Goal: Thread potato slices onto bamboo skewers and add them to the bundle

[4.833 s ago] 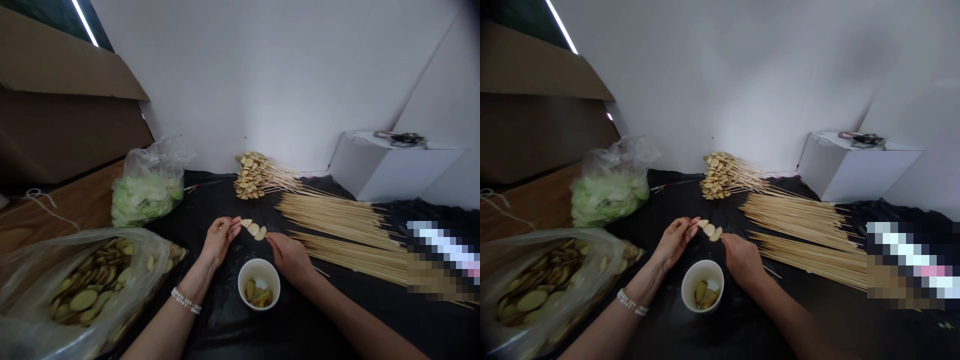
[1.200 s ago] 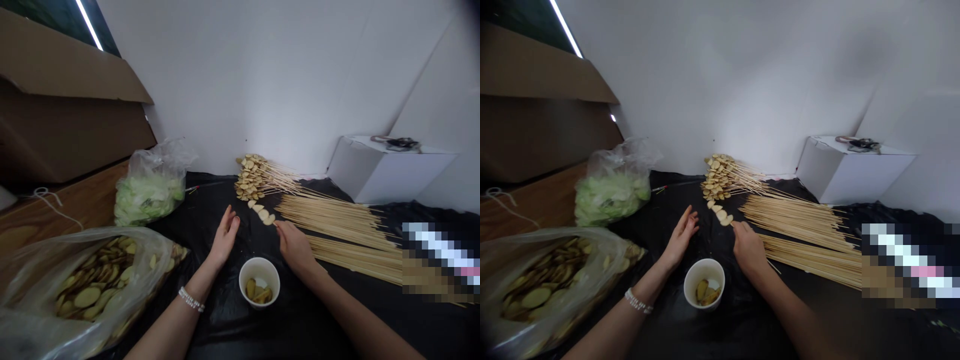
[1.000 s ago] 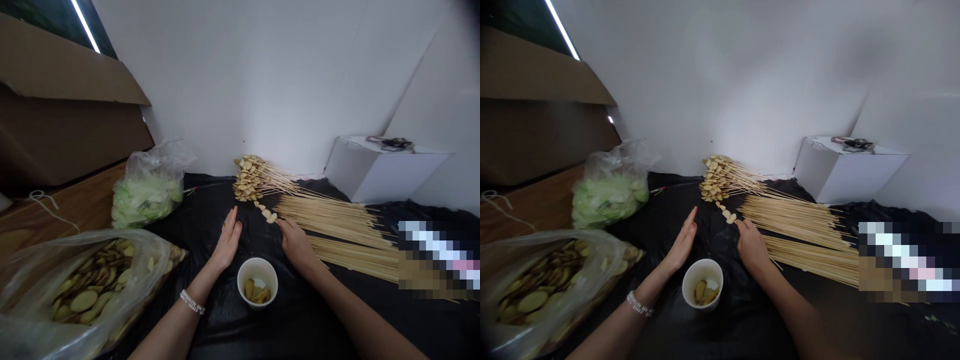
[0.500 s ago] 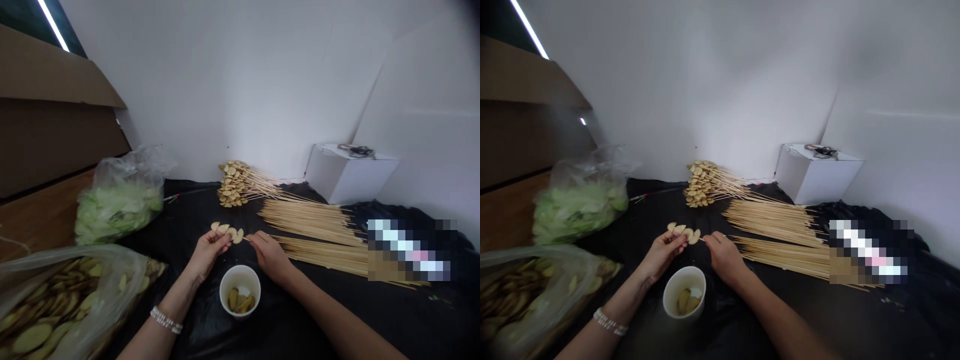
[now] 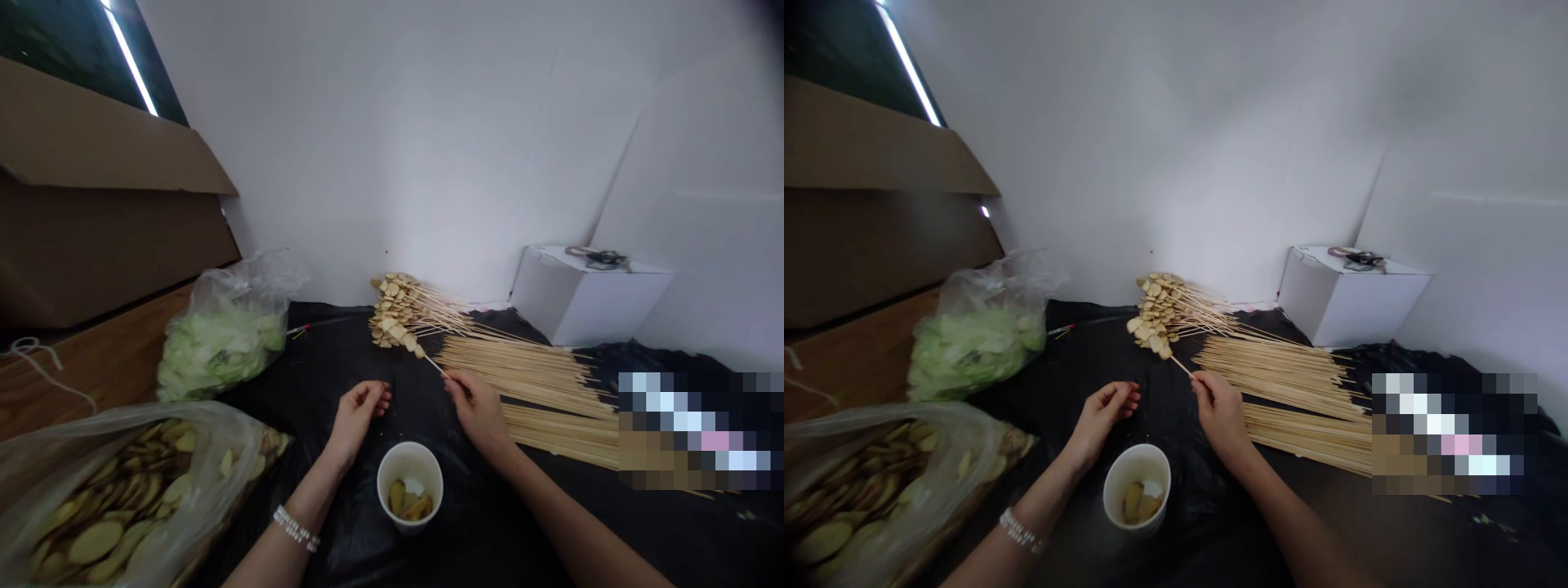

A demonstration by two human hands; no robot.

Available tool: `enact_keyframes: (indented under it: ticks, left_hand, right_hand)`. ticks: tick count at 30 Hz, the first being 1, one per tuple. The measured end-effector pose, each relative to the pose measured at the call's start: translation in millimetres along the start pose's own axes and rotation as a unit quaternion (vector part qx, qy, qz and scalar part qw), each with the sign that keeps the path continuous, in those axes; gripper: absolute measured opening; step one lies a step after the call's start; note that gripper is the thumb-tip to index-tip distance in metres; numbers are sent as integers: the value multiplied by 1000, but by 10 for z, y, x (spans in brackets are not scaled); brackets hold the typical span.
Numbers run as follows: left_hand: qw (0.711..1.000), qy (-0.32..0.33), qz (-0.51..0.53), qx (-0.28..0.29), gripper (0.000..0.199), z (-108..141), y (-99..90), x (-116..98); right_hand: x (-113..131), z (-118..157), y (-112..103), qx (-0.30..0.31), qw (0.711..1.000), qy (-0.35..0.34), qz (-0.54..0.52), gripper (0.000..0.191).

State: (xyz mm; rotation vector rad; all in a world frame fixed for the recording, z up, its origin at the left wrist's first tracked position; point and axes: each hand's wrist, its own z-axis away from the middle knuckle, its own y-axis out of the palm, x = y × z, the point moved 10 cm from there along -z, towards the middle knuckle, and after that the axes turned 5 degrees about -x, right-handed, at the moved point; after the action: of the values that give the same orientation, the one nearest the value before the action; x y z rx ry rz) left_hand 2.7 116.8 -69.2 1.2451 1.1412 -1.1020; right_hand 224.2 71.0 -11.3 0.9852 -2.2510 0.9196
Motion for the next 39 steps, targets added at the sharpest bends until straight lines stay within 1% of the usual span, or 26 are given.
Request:
enact_keyframes:
  ticks: [3,6,8,11,13,17,19,22,24,27,31,33,35,39]
  left_hand:
    - [999,3,-48,17,42,-40,41,92]
    - [997,10,-65,29,40,-72,61,146]
    - [996,11,-76,32,37,-76,67,167]
    - [994,17,-99,32,34,-69,68,174]
    - [993,23,-113,34,32,-66,70,178]
    - [991,13,-126,38,33,-80,50,250]
    - [991,8,-131,36,33,-90,29,287]
    - [989,13,-143,37,31,-97,14,316]
    - [988,12,-147,37,31,-95,10,332]
    - [990,1,-140,35,32,-84,10,349]
    - [990,-9,-136,32,31,-73,16,344]
    - [990,-7,-135,29,30,-76,12,331]
    - [991,-3,-133,29,30,-79,14,311]
    - [990,8,-137,36,31,-74,39,238]
  right_hand:
    - [-192,-48,-128,1,999,35,0,19]
    - [-323,-171,-248,23,999,29,40,21]
    - [-369,-346,-310,29,997,16,76,24]
    - [-420,-753,-319,9,992,12,123,27]
    - [-448,-1072,-225,-5,991,14,136,27]
    - [-523,-1665,91,-19,987,15,161,31]
    - [-568,-1892,253,-16,984,13,175,31]
    - [-640,-2127,459,-5,980,9,199,32]
    - [-692,-2217,574,6,977,9,215,32]
    - [-762,-2276,715,30,972,11,232,31]
    - [-773,-2292,804,59,968,6,244,27]
    - [-727,-2304,777,61,967,-1,245,26]
    - [-658,-2312,693,54,968,-9,245,26]
    - [-517,-2218,408,39,971,-22,233,29]
